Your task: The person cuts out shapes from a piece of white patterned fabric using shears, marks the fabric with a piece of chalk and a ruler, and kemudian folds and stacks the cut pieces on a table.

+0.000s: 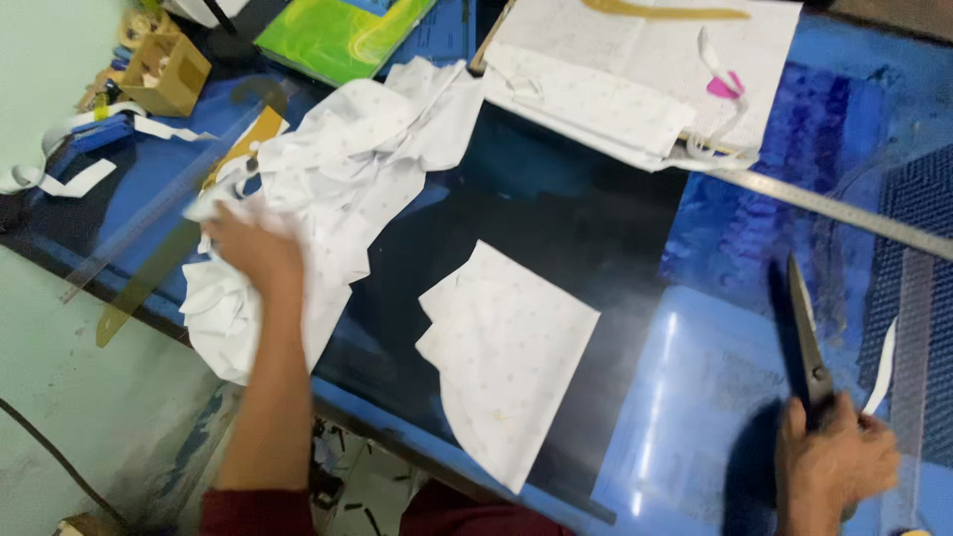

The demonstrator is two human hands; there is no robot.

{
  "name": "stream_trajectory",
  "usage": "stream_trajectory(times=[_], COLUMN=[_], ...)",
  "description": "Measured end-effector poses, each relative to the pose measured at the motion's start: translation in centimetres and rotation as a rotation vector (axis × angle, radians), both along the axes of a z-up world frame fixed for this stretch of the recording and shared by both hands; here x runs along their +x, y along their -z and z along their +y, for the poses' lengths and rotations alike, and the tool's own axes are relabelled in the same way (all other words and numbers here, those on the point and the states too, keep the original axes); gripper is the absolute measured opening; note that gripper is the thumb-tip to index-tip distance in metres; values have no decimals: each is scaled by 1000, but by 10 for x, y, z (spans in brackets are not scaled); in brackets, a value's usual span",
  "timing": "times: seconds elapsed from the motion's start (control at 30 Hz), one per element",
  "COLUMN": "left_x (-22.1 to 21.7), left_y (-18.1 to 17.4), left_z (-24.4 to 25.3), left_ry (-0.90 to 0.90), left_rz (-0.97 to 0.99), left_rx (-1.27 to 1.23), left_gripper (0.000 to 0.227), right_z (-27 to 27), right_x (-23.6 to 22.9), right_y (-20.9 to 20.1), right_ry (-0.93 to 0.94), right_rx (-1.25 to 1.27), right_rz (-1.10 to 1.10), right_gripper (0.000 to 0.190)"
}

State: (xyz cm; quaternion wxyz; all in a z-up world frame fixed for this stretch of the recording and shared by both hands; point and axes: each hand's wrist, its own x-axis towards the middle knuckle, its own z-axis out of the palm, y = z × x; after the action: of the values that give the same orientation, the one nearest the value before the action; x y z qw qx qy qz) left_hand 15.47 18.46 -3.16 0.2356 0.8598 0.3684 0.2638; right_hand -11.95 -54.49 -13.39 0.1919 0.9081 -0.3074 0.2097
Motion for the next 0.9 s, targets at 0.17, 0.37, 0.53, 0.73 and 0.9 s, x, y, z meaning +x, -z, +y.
stream_trajectory(times=[0.17, 0.37, 0.53, 0.73, 0.9], left_x=[-63, -69, -90, -114, -89], left_y=[33, 29, 32, 38, 32], left_z=[-155, -166, -149, -168, -180], left_ry=[875, 1063, 985, 911, 890], left_rz=[54, 69, 94, 144, 229], left_rx=[-47, 141, 54, 46, 7], left_gripper=[66, 44, 37, 47, 39], right_z=[162, 301, 308, 319, 326], right_x=[37, 68, 78, 68, 66], right_y=[-72, -81, -114, -130, -129], right_ry=[-274, -334, 42, 89, 148], right_rx=[584, 899, 1116, 1229, 1167], right_rz=[-11, 85, 134, 99, 215], right_gripper=[32, 38, 33, 47, 58])
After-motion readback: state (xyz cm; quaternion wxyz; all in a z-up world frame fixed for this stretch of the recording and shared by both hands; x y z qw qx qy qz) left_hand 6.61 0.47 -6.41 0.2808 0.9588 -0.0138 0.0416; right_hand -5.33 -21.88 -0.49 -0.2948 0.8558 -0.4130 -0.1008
